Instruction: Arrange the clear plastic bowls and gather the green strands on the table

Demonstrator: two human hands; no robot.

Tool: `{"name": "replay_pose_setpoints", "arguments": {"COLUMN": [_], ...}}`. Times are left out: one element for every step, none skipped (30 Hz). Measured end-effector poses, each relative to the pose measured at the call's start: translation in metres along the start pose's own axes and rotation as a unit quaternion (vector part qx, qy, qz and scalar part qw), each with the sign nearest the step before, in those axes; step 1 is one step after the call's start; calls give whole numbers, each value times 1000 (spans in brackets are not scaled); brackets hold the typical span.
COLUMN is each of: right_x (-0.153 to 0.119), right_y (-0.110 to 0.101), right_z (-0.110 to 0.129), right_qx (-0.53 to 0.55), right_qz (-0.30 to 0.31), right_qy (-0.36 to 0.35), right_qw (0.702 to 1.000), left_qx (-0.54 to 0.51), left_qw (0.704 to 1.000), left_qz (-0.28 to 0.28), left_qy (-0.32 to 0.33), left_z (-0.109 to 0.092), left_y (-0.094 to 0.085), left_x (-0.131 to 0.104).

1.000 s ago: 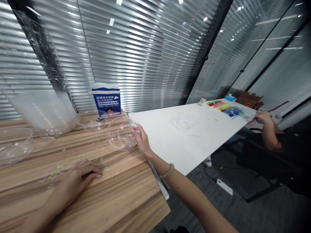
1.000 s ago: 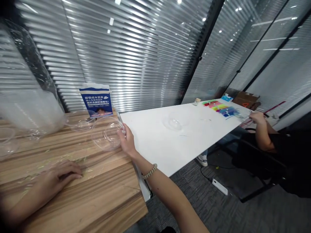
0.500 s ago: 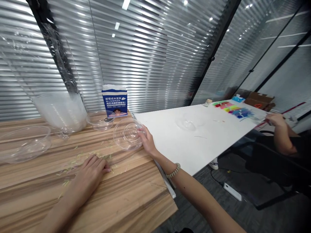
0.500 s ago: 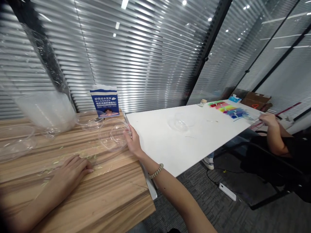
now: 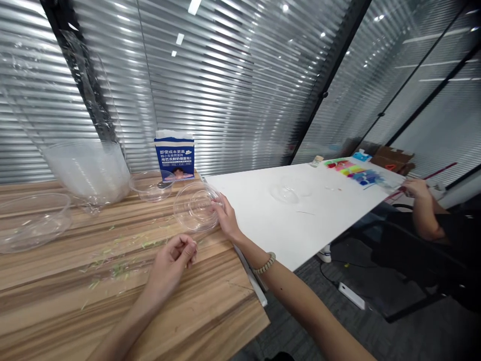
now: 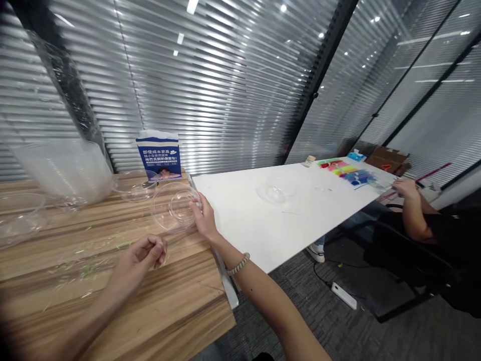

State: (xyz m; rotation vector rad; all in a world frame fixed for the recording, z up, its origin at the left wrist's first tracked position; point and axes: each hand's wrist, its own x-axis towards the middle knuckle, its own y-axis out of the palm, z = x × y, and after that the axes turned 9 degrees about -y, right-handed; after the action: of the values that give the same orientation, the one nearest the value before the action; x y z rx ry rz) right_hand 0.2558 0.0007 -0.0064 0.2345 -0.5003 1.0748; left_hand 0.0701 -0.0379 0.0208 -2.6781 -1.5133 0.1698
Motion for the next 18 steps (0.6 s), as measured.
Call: {"name": "replay_pose_setpoints", "arguments": {"right_x": [0,0,0,0,0,-1,-1,-2,-2,-2,-3,-3,-3,-4,-4,-4,-4,-5], "right_y": [0,0,1,1,1,1,1,1,1,0,0,0,0,0,0,0,0,0], "right_z": [0,0,1,1,1,1,1,1,1,1,1,1,2,2,2,2,3,3], "right_qx": [-1,-1,0,1,2,4,6,8,8,8,8,6,5,4,6,8,11,15], "right_qz": [1,3,6,10,12,15,16,16,15,14,14,15,15,17,19,22,23,22], "right_qy": [-1,0,3,7,9,11,10,9,7,3,0,-2,-4,-5,-4,-2,1,3], "right_qw": [1000,1000,1000,1000,1000,1000,1000,1000,1000,1000,1000,1000,1000,1000,1000,1000,1000,1000], "left_qx": [-39,-71,-97,-119,-138,-155,-171,-187,-205,-223,-240,-256,-272,-286,-298,-309,-318,-326], "left_qw": [998,994,989,984,978,973,968,963,958,954,949,943,936,928,920,912,905,900], "left_qz": [22,40,57,72,86,99,109,114,114,111,108,104,102,104,109,114,116,115], "left_qy": [-36,-68,-93,-113,-128,-139,-148,-156,-163,-168,-175,-186,-199,-215,-230,-244,-256,-264], "left_z": [5,8,11,12,12,11,10,9,8,8,8,9,10,11,11,11,11,10], "left_y": [4,7,9,11,12,13,13,13,12,12,11,11,11,11,11,11,12,13], "left_x": [-3,-6,-9,-12,-15,-16,-17,-17,-17,-16,-16,-15,-15,-15,-16,-17,-18,-19]}}
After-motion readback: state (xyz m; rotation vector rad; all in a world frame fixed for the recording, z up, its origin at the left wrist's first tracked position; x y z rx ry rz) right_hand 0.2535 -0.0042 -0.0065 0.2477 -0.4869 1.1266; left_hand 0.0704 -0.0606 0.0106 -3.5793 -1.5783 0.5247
